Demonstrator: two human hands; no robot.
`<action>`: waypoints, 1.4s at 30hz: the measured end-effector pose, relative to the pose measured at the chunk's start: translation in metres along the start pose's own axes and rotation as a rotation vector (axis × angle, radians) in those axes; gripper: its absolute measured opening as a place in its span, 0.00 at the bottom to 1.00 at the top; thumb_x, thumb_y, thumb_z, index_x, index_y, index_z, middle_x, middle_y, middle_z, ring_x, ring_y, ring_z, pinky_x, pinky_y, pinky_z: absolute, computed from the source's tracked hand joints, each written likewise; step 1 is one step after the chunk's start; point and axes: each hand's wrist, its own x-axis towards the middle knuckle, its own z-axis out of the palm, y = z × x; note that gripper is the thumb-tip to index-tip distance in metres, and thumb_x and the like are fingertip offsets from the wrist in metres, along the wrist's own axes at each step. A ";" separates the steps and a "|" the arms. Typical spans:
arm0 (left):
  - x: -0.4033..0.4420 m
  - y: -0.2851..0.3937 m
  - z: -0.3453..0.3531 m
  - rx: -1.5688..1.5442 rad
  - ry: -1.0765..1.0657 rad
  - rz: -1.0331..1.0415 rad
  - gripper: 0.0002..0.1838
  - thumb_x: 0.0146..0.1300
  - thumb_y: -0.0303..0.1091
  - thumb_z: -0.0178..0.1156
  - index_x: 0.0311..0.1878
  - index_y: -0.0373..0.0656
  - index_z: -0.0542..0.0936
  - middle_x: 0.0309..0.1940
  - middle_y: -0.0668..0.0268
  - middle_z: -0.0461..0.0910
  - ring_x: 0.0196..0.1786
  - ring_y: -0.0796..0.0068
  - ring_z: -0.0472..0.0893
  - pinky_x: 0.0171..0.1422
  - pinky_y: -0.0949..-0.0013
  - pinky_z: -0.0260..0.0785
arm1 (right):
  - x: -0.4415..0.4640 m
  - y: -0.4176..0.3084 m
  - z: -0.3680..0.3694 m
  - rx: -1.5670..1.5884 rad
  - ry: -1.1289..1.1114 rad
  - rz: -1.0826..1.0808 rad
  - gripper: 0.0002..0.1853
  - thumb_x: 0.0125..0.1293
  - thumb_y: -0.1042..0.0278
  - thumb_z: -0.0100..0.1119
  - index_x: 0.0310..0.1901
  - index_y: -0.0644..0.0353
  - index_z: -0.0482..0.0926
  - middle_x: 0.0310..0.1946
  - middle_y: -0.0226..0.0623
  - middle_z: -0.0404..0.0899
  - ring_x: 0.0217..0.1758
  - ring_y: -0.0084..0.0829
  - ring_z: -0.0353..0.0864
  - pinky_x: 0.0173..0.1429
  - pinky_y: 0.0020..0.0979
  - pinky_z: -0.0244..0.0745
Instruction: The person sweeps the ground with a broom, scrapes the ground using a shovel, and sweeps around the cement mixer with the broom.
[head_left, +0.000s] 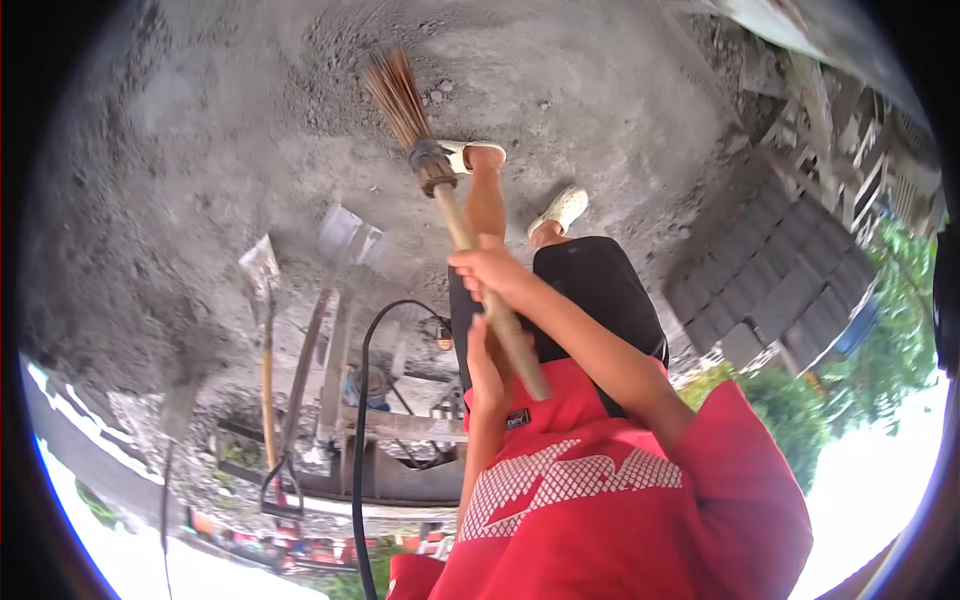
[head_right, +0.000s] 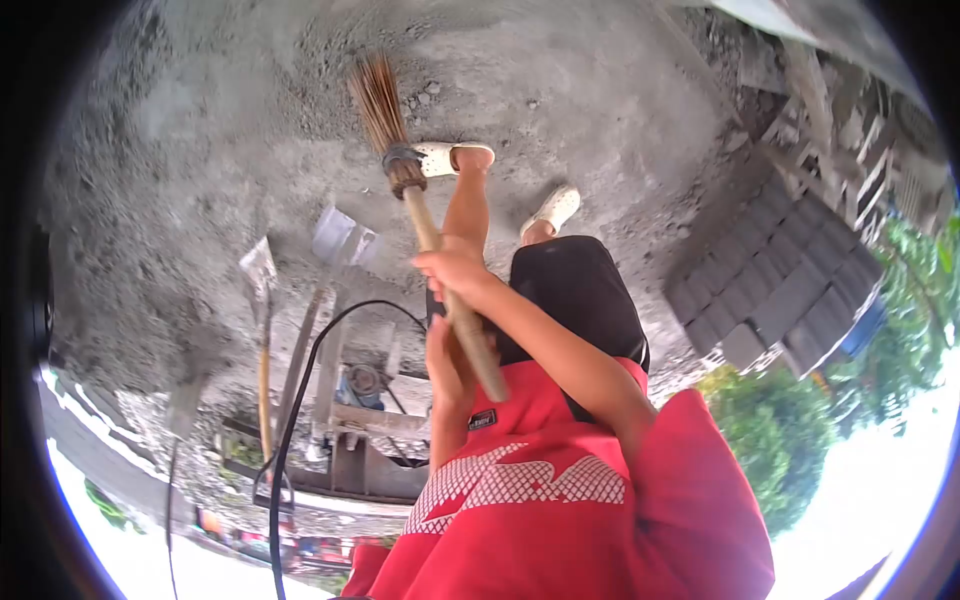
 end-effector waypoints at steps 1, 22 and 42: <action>0.013 -0.005 0.018 -0.029 0.154 0.093 0.27 0.63 0.57 0.39 0.49 0.41 0.68 0.35 0.67 0.73 0.38 0.71 0.74 0.41 0.68 0.65 | -0.018 0.003 -0.021 0.026 0.003 -0.046 0.10 0.56 0.68 0.56 0.23 0.60 0.67 0.14 0.27 0.65 0.11 0.20 0.65 0.15 0.26 0.63; 0.187 -0.046 -0.016 1.218 0.035 -0.140 0.14 0.59 0.41 0.51 0.19 0.50 0.66 0.13 0.74 0.63 0.15 0.82 0.64 0.20 0.76 0.58 | -0.011 0.167 -0.068 -0.084 0.396 -0.689 0.39 0.53 0.70 0.50 0.59 0.79 0.39 0.29 0.47 0.76 0.22 0.34 0.77 0.28 0.29 0.73; 0.261 -0.538 0.023 1.378 -0.477 -0.665 0.08 0.55 0.34 0.56 0.24 0.46 0.69 0.13 0.74 0.66 0.13 0.81 0.65 0.18 0.77 0.60 | -0.181 0.353 -0.382 0.807 0.673 -0.356 0.45 0.52 0.78 0.46 0.67 0.48 0.31 0.22 0.40 0.71 0.13 0.28 0.69 0.15 0.28 0.67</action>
